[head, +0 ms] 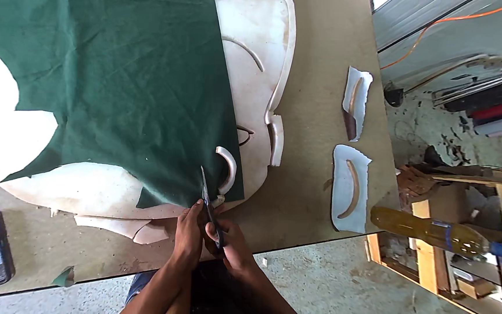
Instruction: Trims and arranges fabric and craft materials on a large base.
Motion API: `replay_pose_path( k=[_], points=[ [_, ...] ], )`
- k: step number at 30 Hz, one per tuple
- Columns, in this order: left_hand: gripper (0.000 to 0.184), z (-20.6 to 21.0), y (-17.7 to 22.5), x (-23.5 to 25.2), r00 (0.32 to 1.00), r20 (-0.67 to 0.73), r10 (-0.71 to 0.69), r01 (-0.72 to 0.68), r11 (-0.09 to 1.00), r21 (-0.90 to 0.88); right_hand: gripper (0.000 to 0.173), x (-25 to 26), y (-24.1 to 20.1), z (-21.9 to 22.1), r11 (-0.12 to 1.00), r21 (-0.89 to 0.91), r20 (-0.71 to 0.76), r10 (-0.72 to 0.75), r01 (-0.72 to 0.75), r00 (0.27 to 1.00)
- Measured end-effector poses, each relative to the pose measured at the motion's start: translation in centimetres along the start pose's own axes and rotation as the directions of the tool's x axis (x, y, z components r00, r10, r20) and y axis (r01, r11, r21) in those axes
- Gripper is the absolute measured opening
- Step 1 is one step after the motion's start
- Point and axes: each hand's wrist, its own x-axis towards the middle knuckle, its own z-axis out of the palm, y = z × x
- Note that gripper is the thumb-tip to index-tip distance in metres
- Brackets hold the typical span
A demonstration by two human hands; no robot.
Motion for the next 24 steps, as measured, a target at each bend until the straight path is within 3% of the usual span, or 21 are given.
replay_pose_path(
  k=[16,24],
  points=[
    [0.046,-0.3,-0.1,0.0,1.0,0.021,0.019,-0.02,0.999,0.033,0.042,2.2,-3.9,1.1,0.994,-0.108,-0.002,-0.021,0.021,1.0],
    [0.042,-0.7,-0.7,0.1,0.999,0.015,0.051,-0.051,0.999,0.011,0.039,3.5,-6.6,2.5,0.998,-0.015,0.016,-0.065,0.065,0.998]
  ],
)
